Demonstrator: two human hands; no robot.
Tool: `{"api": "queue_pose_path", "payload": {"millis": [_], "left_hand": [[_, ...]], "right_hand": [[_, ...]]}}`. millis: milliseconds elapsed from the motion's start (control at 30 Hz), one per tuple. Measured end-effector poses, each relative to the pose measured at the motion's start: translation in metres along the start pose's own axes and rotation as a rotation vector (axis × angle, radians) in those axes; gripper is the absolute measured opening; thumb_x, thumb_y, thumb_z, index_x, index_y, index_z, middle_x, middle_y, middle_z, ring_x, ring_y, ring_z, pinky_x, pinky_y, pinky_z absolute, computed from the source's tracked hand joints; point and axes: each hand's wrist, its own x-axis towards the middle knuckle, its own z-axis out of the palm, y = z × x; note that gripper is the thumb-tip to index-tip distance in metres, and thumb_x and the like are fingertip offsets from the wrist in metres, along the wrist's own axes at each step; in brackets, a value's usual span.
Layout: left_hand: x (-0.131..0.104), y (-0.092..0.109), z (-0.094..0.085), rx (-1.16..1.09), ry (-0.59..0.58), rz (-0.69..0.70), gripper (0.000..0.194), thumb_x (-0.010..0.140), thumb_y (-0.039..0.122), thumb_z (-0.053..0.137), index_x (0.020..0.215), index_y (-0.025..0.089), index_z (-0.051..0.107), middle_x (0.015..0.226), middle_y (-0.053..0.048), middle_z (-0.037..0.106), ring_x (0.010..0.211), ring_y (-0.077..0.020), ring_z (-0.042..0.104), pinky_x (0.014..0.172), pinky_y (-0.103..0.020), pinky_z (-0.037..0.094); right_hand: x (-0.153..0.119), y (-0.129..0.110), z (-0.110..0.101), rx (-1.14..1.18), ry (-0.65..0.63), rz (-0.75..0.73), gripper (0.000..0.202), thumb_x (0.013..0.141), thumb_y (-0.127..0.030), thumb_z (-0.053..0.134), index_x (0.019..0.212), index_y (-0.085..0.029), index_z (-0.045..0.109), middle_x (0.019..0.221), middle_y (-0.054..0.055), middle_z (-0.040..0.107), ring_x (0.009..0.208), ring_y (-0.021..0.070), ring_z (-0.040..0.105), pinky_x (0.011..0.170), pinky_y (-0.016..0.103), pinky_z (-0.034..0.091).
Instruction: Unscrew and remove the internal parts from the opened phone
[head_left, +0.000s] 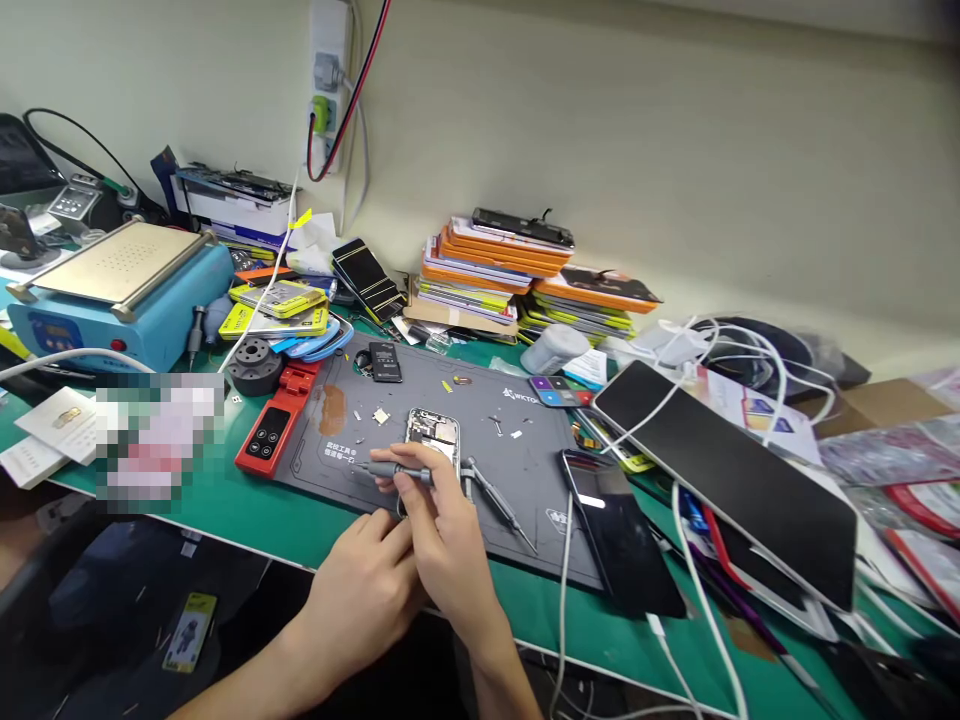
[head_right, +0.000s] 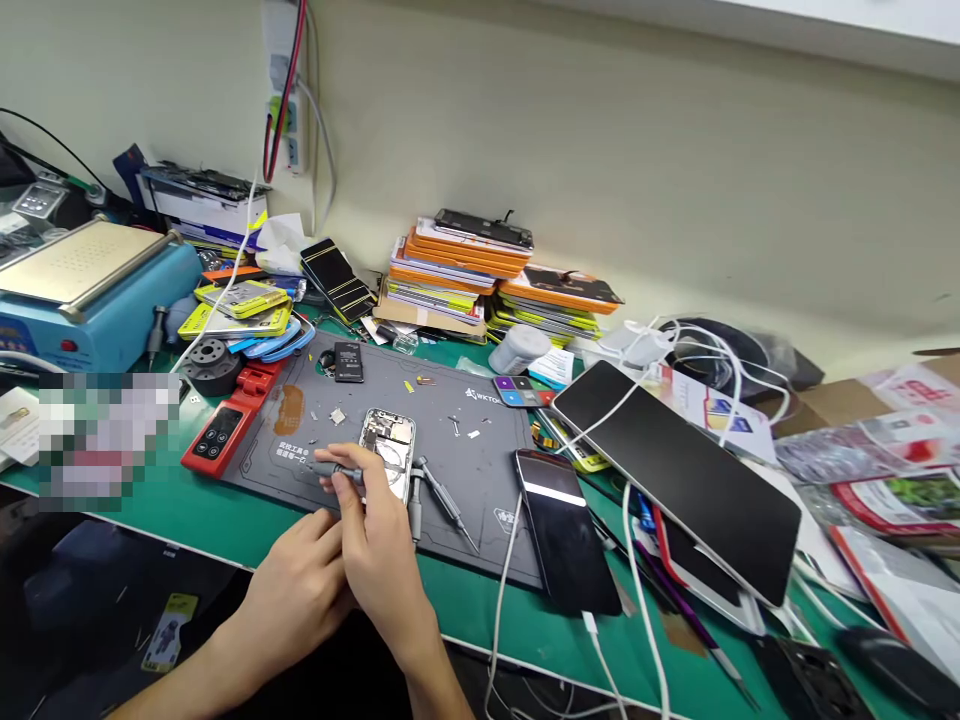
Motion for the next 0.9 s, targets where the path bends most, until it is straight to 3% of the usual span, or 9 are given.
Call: {"api": "queue_pose_path", "payload": {"millis": [100,200,300,500,633,900], "left_hand": [[0.004,0.001,-0.006,-0.016,-0.05,-0.025,0.015,0.105,0.011,0.06,0.11,0.016,0.074,0.101,-0.008,0.078,0.078,-0.0229,0.062,0.065,-0.037,0.056],[0.01,-0.001,-0.014,-0.022,-0.12,-0.009,0.03,0.109,0.016,0.059,0.138,0.014,0.068,0.123,-0.01,0.08,0.08,-0.0222,0.064,0.069,-0.039,0.06],[0.017,-0.008,-0.017,-0.057,-0.16,0.007,0.025,0.113,0.022,0.058,0.135,0.017,0.069,0.127,-0.007,0.081,0.08,-0.0212,0.068,0.069,-0.039,0.061],[0.026,-0.016,-0.016,-0.1,-0.132,0.016,0.028,0.12,0.029,0.046,0.13,0.018,0.071,0.121,-0.004,0.082,0.084,-0.0188,0.074,0.073,-0.036,0.06],[0.027,-0.014,-0.016,-0.101,-0.111,0.033,0.025,0.119,0.025,0.05,0.132,0.016,0.07,0.125,-0.005,0.082,0.086,-0.0185,0.074,0.076,-0.034,0.059],[0.025,-0.013,-0.015,-0.084,-0.135,0.038,0.024,0.114,0.021,0.061,0.135,0.014,0.073,0.129,-0.007,0.082,0.087,-0.0181,0.072,0.077,-0.034,0.061]], "right_hand": [[-0.006,-0.001,-0.003,0.071,0.168,-0.046,0.03,0.113,-0.033,0.057,0.143,-0.03,0.058,0.123,0.007,0.083,0.093,0.0164,0.082,0.089,0.036,0.071],[-0.012,0.0,-0.015,0.11,0.421,-0.156,0.037,0.112,-0.031,0.058,0.149,-0.033,0.051,0.106,0.003,0.083,0.079,0.0164,0.08,0.071,0.032,0.07],[-0.014,0.004,-0.034,0.099,0.561,-0.167,0.035,0.113,-0.033,0.055,0.147,-0.033,0.052,0.096,0.002,0.077,0.066,0.0158,0.075,0.056,0.029,0.065],[-0.022,0.012,-0.055,0.095,0.51,-0.014,0.053,0.104,-0.031,0.073,0.151,-0.032,0.05,0.091,-0.003,0.071,0.056,0.0096,0.063,0.052,0.023,0.061],[-0.03,0.013,-0.05,0.072,0.495,-0.042,0.054,0.101,-0.025,0.076,0.149,-0.035,0.052,0.087,-0.005,0.073,0.057,0.0098,0.065,0.051,0.02,0.063],[-0.034,0.013,-0.05,0.029,0.392,-0.009,0.055,0.103,-0.022,0.073,0.151,-0.036,0.05,0.094,-0.002,0.076,0.07,0.0162,0.076,0.057,0.029,0.072]]}}
